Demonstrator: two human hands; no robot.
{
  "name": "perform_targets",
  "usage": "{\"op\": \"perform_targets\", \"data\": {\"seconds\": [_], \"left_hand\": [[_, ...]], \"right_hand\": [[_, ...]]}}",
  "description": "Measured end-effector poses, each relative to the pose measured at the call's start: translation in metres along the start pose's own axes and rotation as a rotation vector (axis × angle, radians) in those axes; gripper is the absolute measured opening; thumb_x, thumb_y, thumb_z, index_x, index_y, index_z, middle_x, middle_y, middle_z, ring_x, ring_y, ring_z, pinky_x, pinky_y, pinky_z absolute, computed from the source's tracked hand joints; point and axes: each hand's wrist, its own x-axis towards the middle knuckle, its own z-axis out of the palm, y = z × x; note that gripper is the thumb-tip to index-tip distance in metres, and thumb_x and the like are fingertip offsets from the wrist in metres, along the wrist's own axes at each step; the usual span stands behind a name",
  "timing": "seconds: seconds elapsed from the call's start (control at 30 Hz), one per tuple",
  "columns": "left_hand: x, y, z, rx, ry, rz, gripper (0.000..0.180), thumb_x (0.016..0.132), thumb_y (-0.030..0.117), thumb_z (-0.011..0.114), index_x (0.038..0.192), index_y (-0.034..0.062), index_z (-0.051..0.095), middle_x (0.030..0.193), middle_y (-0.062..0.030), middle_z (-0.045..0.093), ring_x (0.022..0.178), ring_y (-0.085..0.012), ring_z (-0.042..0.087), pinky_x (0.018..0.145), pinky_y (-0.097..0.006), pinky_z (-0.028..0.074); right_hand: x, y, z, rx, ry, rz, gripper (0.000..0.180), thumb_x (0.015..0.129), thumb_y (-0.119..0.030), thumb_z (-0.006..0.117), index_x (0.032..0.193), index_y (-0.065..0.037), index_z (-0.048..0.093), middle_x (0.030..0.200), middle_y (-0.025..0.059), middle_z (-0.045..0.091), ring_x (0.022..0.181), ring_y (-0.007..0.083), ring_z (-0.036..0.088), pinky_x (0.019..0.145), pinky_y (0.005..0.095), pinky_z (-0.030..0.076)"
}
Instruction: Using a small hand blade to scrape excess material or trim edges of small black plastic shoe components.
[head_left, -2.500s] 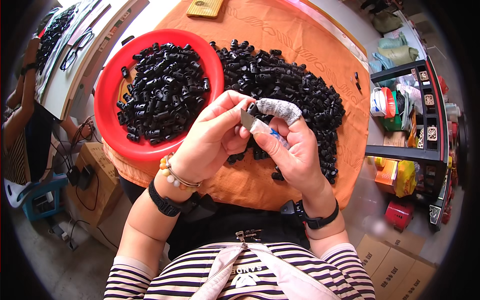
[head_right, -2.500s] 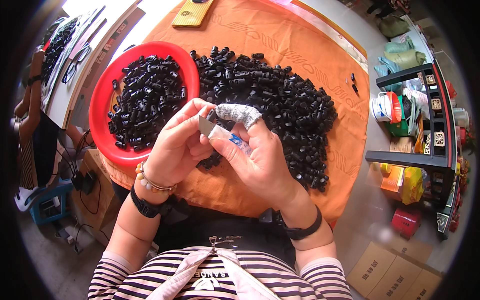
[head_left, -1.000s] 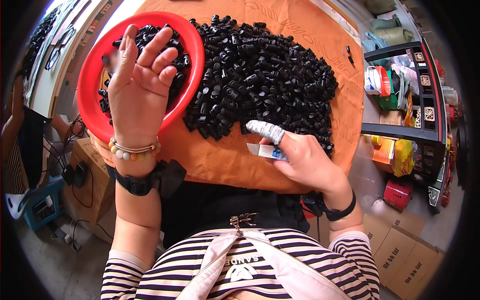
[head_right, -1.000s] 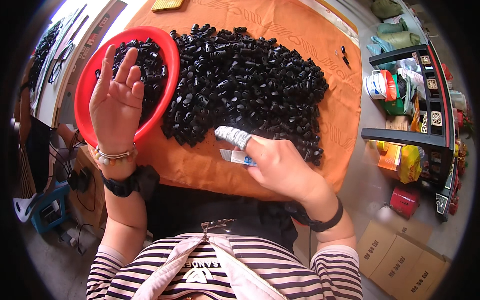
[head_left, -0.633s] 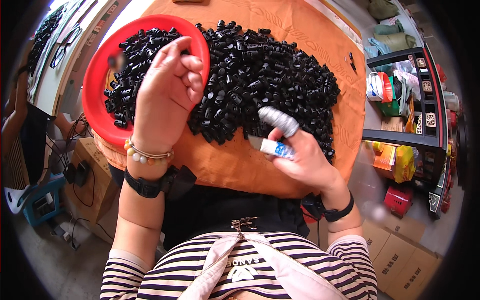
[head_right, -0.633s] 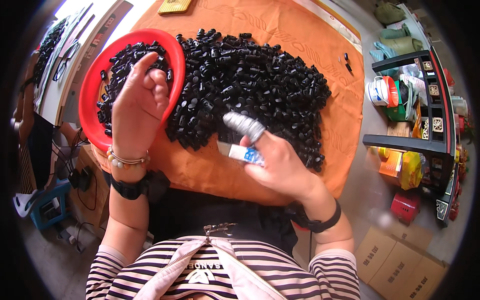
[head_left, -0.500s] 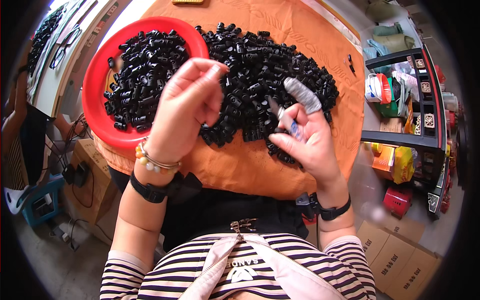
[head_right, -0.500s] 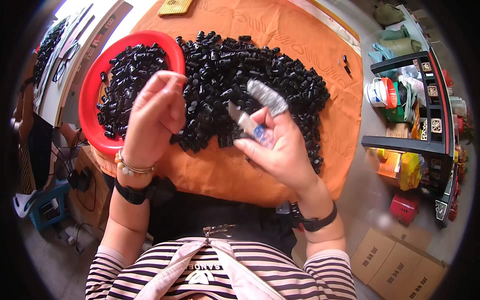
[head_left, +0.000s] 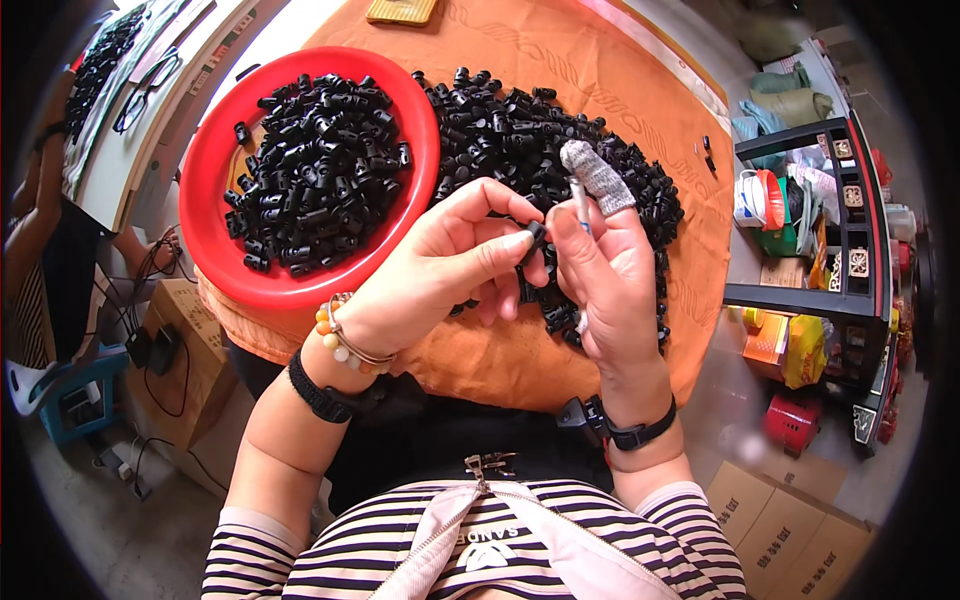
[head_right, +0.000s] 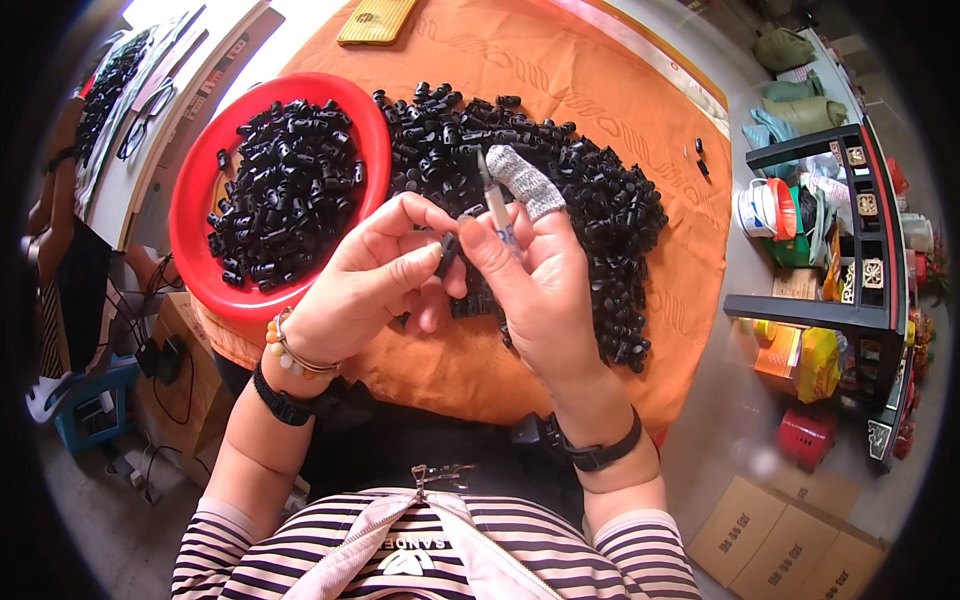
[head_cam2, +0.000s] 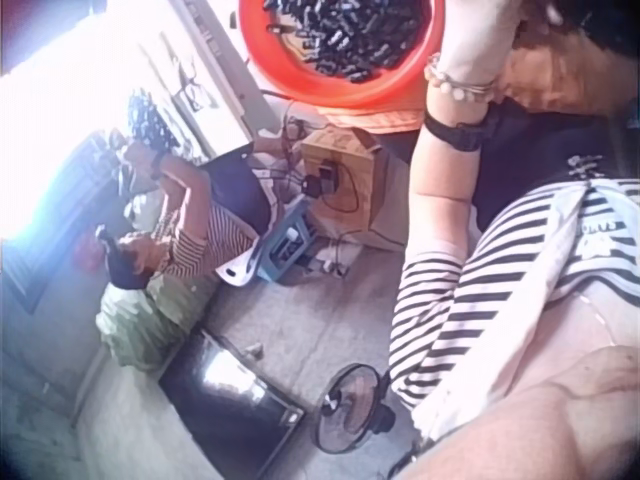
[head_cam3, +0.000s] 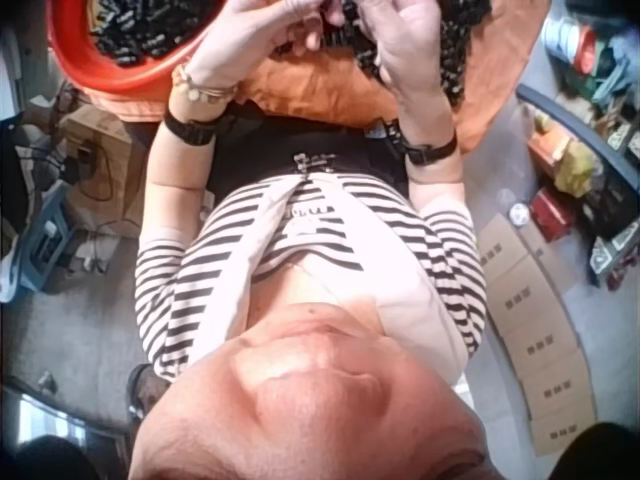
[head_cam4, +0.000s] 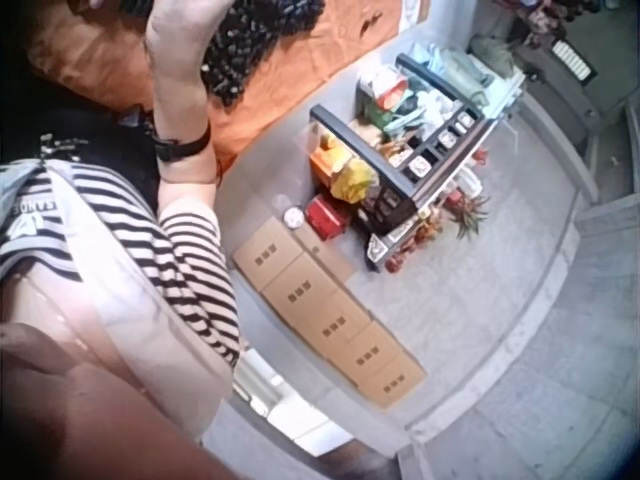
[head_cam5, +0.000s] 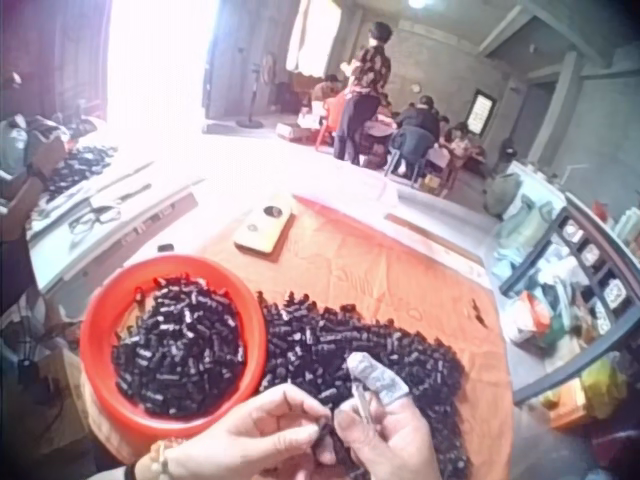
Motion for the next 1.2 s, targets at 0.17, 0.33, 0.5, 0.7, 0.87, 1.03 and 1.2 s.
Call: {"op": "perform_targets", "data": {"seconds": [0.17,0.33,0.5,0.7,0.87,1.03,1.2], "left_hand": [[-0.001,-0.002,-0.007,-0.220,0.016,-0.001,0.027,0.092,0.019,0.049,0.116,0.0072,0.044,0.083,-0.0079,0.058,0.054,-0.0074,0.054,0.046,-0.016,0.039],[0.003,-0.002,-0.005,-0.352,0.025,0.037,0.028,0.092,0.018,0.048,0.117,0.0063,0.044,0.078,-0.0047,0.052,0.053,-0.0068,0.043,0.047,-0.016,0.036],[0.002,-0.002,-0.008,-0.383,-0.021,0.020,0.022,0.095,0.020,0.044,0.114,0.0093,0.047,0.080,-0.0023,0.054,0.058,-0.0050,0.045,0.049,-0.017,0.036],[0.002,-0.002,-0.007,-0.341,-0.017,0.018,0.023,0.095,0.019,0.044,0.115,0.0093,0.047,0.079,-0.0027,0.055,0.057,-0.0050,0.047,0.047,-0.016,0.034],[0.001,-0.005,-0.007,-0.251,-0.055,-0.013,0.021,0.095,0.019,0.045,0.113,0.0091,0.047,0.079,-0.0031,0.057,0.056,-0.0050,0.050,0.044,-0.015,0.033],[0.001,-0.002,-0.003,-0.075,0.037,-0.007,0.018,0.094,0.021,0.045,0.107,0.0087,0.048,0.080,-0.0035,0.059,0.057,-0.0056,0.054,0.046,-0.015,0.038],[0.003,-0.004,-0.002,0.057,0.076,-0.001,0.021,0.094,0.023,0.046,0.109,0.0093,0.045,0.079,-0.0061,0.060,0.055,-0.0079,0.056,0.043,-0.016,0.036]], "right_hand": [[-0.006,0.002,-0.013,-0.049,0.037,0.069,0.047,0.091,-0.021,0.054,0.129,-0.001,0.036,0.072,-0.0056,0.045,0.054,-0.0012,0.032,0.046,0.0134,0.025],[-0.013,0.002,-0.009,-0.108,-0.064,0.062,0.045,0.088,-0.008,0.056,0.127,0.000,0.037,0.091,0.0004,0.056,0.076,0.0019,0.046,0.065,0.0155,0.037],[-0.015,0.007,-0.010,-0.167,-0.078,0.015,0.045,0.087,-0.004,0.057,0.127,0.001,0.037,0.102,0.0048,0.056,0.088,0.0048,0.050,0.077,0.0179,0.039],[-0.012,0.006,-0.010,-0.076,0.049,-0.006,0.051,0.086,-0.009,0.060,0.128,0.003,0.034,0.096,0.0048,0.057,0.085,0.0052,0.050,0.077,0.0182,0.040],[-0.002,0.011,-0.004,-0.128,0.019,-0.027,0.049,0.086,-0.012,0.060,0.128,-0.002,0.038,0.088,-0.0017,0.055,0.056,-0.0020,0.038,0.046,0.0115,0.024],[0.003,0.013,0.002,-0.123,0.090,-0.035,0.043,0.087,-0.008,0.057,0.126,-0.001,0.040,0.087,-0.0002,0.053,0.063,0.0022,0.046,0.053,0.0135,0.034],[0.005,0.016,0.004,-0.166,0.073,-0.084,0.041,0.088,-0.009,0.056,0.126,-0.001,0.040,0.087,-0.0005,0.051,0.067,0.0034,0.047,0.059,0.0155,0.038]]}}
